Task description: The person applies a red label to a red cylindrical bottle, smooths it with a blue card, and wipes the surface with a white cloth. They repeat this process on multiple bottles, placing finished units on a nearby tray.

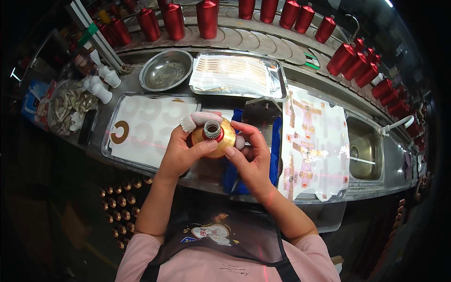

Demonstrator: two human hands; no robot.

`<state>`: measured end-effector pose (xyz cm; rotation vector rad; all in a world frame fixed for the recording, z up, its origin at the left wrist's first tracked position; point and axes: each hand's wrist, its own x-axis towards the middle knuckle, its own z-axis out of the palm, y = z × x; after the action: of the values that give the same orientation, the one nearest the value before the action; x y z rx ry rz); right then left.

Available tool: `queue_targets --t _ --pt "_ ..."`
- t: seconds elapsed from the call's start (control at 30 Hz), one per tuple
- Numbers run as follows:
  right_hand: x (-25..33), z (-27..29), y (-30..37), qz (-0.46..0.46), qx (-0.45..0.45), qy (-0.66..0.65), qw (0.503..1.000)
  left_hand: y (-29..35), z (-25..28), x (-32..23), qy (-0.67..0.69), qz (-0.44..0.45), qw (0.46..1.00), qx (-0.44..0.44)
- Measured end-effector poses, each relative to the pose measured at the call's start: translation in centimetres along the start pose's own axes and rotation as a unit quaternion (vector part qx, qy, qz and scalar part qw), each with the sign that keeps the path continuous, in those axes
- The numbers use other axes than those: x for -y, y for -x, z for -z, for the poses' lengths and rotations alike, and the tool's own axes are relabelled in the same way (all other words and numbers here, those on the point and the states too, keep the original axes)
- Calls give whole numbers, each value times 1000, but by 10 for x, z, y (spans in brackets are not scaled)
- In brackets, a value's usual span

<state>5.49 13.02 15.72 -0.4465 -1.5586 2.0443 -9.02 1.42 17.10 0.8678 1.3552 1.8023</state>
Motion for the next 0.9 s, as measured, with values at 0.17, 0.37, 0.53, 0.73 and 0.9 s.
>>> queue_targets --t 0.17,0.37,0.53,0.73,0.9 --pt "2 5 -6 -21 -5 57 998 1 2 1 -25 6 1000 1" --pt "4 5 -17 -51 10 1 999 0 -3 0 -36 8 999 -12" --pt "3 8 -18 -40 11 -21 999 -1 -6 1 -37 12 999 -23" --pt "4 17 -16 -28 29 104 994 -2 -7 4 -38 19 999 -23" --pt "1 12 -18 -39 -9 -7 999 -3 -8 5 -44 10 999 -21"
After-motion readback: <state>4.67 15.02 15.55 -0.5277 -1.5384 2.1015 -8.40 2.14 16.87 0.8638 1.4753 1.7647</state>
